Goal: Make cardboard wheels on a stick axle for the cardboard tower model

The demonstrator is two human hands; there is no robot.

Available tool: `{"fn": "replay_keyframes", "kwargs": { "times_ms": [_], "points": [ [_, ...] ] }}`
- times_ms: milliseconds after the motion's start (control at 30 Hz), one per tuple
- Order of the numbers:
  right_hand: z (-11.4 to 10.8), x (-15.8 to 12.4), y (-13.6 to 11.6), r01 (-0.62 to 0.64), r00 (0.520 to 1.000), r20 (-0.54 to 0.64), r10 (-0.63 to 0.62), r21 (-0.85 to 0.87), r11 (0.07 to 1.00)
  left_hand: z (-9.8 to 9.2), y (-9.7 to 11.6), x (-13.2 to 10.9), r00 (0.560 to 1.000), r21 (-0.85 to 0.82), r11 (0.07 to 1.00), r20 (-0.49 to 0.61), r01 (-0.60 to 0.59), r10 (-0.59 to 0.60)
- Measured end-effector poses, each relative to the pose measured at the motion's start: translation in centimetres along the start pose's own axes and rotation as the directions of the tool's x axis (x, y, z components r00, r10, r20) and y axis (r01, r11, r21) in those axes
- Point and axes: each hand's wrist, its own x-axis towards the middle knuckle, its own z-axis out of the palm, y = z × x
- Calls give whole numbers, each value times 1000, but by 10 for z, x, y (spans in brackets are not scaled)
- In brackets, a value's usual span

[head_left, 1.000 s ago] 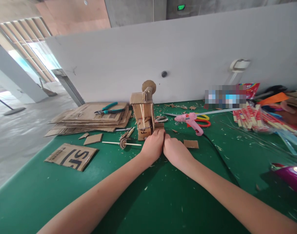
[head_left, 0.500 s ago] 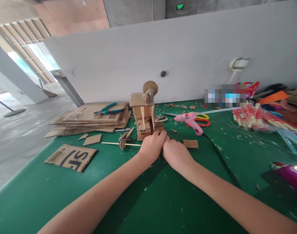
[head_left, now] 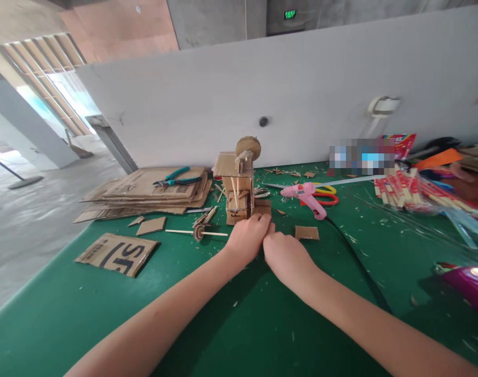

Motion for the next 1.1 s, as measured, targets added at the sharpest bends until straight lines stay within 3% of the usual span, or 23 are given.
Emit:
{"fn": "replay_keyframes", "kwargs": {
  "times_ms": [233, 400, 467, 567, 667, 733, 833, 967, 1100],
  "points": [
    [0, 9, 3, -62, 996, -43, 79, 305, 950, 0, -6, 6, 1000, 18, 1000, -9, -23, 24],
    [-9, 11, 12, -85, 988, -95, 125, 348, 934, -5, -11, 10, 999, 26, 999, -11, -37, 38],
    [-18, 12, 21, -82, 989, -93, 114, 297, 951, -6, -13, 10, 1000, 32, 999, -13, -25, 25],
    [-27, 12, 32, -50, 998, -46, 52, 36, 998, -7, -14, 9, 1000, 44, 999, -10, 6, -5],
    [-22, 11, 39, -42, 992, -128, 12, -234, 971, -14, -15, 4, 1000, 46, 999, 0, 0, 0],
    [-15, 12, 42, -29, 985, -172, -30, -328, 944, -27, -18, -2, 998, 36, 997, 9, -65, 65],
    [-5, 15, 48, 18, 981, -175, -88, -371, 929, -56, -34, -15, 971, 7, 971, 37, -239, 238],
    [-3, 18, 52, 35, 973, -199, -117, -376, 926, -85, -75, -31, 975, 16, 987, 156, -160, 156],
    [-3, 19, 49, 79, 956, -250, -156, -295, 952, -80, -101, -38, 951, 53, 995, 301, -84, 64]
  ]
}}
